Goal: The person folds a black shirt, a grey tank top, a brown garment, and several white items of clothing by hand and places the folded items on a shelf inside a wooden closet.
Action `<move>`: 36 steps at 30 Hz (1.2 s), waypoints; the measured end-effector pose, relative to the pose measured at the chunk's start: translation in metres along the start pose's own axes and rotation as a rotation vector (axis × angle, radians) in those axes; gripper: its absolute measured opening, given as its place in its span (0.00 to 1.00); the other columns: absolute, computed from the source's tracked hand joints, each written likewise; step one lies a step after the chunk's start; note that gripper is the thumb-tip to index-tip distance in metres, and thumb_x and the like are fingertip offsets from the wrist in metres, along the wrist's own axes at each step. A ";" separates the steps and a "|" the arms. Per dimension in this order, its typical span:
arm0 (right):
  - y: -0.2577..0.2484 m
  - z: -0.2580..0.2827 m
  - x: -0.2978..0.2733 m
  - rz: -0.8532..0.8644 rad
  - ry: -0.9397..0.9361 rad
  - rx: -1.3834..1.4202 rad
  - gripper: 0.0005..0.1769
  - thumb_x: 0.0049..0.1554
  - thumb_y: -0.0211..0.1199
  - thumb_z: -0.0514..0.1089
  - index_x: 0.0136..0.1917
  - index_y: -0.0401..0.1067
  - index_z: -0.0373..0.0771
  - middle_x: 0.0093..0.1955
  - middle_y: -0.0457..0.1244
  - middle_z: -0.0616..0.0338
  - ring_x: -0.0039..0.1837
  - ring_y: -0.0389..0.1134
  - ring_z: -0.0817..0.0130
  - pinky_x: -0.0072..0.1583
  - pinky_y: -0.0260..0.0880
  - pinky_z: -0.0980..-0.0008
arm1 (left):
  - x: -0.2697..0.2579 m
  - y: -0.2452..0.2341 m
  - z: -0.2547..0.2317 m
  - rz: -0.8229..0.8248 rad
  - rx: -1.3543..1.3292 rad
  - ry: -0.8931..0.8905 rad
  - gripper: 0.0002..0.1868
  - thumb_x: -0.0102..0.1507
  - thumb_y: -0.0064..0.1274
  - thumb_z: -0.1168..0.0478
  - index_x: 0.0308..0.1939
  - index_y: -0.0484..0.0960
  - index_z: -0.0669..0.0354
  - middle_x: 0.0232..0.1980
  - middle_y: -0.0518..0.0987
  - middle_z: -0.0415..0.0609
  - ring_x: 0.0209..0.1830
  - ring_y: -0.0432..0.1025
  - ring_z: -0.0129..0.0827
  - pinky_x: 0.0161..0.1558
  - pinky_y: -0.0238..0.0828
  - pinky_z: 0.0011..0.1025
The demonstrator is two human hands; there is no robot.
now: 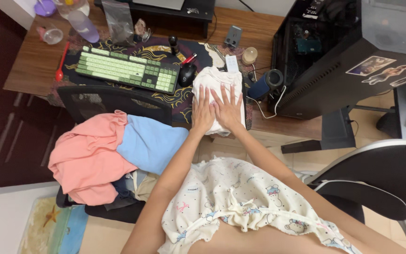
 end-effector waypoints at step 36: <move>0.098 -0.098 -0.052 0.622 0.896 1.799 0.49 0.54 0.64 0.67 0.76 0.60 0.32 0.74 0.62 0.48 0.71 0.65 0.57 0.70 0.65 0.59 | -0.065 0.104 0.099 0.414 -1.478 -1.041 0.66 0.49 0.65 0.30 0.78 0.53 0.65 0.79 0.61 0.55 0.77 0.59 0.44 0.73 0.56 0.41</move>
Point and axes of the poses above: each hand's wrist, its own x-axis towards the middle knuckle, its own y-axis out of the palm, z = x × y, the point moved 10 cm from there along x, towards the middle knuckle
